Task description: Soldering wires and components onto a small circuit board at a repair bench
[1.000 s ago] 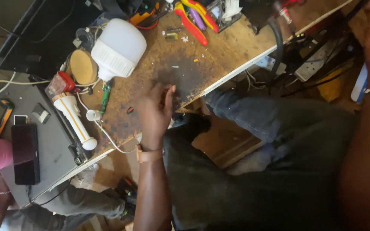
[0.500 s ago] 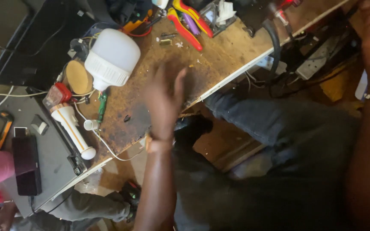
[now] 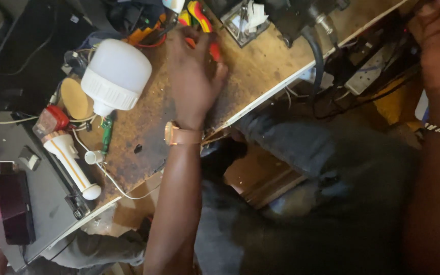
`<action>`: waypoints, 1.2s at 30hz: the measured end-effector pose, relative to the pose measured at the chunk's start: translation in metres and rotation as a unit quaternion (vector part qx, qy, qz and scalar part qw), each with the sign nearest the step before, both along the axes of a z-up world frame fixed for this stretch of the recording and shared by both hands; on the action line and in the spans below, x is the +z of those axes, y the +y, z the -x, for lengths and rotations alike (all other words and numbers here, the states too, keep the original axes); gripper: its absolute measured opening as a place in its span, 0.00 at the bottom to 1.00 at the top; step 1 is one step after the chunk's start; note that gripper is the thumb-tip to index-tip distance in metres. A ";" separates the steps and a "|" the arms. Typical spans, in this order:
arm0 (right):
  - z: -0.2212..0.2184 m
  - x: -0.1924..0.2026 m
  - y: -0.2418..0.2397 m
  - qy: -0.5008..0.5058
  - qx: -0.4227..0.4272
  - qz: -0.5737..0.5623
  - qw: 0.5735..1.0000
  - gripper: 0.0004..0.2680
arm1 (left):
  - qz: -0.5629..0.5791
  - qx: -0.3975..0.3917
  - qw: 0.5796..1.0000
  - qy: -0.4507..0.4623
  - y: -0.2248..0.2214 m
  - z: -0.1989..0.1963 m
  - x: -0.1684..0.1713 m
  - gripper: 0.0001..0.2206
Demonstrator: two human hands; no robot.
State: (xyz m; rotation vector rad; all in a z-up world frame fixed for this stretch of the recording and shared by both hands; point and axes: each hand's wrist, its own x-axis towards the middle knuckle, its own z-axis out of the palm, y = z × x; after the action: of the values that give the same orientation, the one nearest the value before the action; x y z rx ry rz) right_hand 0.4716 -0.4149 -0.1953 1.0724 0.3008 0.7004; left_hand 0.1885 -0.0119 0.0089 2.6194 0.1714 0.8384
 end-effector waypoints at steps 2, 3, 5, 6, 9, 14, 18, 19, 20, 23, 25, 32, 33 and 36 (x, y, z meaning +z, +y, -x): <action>0.005 -0.003 0.000 0.077 0.125 -0.227 0.963 0.09 | -0.060 0.058 0.996 0.036 0.003 0.002 0.001 0.22; 0.031 0.030 0.016 0.077 0.125 -0.228 0.963 0.09 | -0.060 0.058 0.996 0.037 0.002 0.000 0.003 0.22; 0.082 0.099 0.045 0.020 0.122 -0.100 0.987 0.11 | -0.031 0.017 0.999 0.004 0.000 -0.003 0.008 0.16; 0.086 0.104 0.049 0.021 0.121 -0.100 0.987 0.11 | -0.031 0.016 0.999 0.004 -0.001 -0.006 0.007 0.16; 0.085 0.114 0.054 0.017 0.108 -0.109 0.988 0.09 | -0.057 0.035 0.998 0.019 -0.003 -0.015 0.009 0.17; 0.059 0.078 0.029 -0.122 0.032 0.227 0.966 0.09 | -0.080 0.030 0.996 -0.025 -0.001 -0.029 0.008 0.12; 0.071 0.116 0.051 -0.449 -0.154 0.775 0.417 0.09 | -0.089 0.014 0.996 0.012 -0.002 -0.033 0.005 0.10; 0.064 0.104 0.040 -0.396 -0.078 0.627 0.666 0.07 | -0.075 0.031 0.997 0.015 -0.003 -0.034 0.006 0.09; 0.058 0.091 0.029 -0.293 0.008 0.418 0.860 0.06 | -0.061 0.048 0.997 0.017 -0.004 -0.034 0.007 0.09; 0.100 0.154 0.075 -0.448 -0.140 0.787 0.401 0.09 | -0.024 -0.016 0.999 -0.042 -0.010 -0.044 0.007 0.10; 0.098 0.151 0.074 -0.476 -0.150 0.791 0.353 0.08 | -0.029 -0.014 0.999 -0.007 -0.015 -0.055 -0.003 0.15; 0.107 0.171 0.083 -0.422 -0.124 0.831 0.340 0.11 | 0.032 -0.021 0.998 0.051 -0.010 -0.067 -0.012 0.13; 0.096 0.150 0.073 -0.419 -0.122 0.833 0.340 0.11 | 0.033 -0.023 0.998 0.054 -0.002 -0.069 -0.014 0.13; 0.069 0.103 0.047 -0.590 -0.223 0.772 0.076 0.04 | 0.023 -0.040 0.998 0.033 0.017 -0.068 -0.014 0.16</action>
State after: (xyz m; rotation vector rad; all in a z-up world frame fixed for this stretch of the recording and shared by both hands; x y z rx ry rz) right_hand 0.4025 -0.3676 -0.0925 -1.7018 -0.7334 0.0800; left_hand 0.2561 0.0051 -0.0047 2.5932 0.1025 0.7130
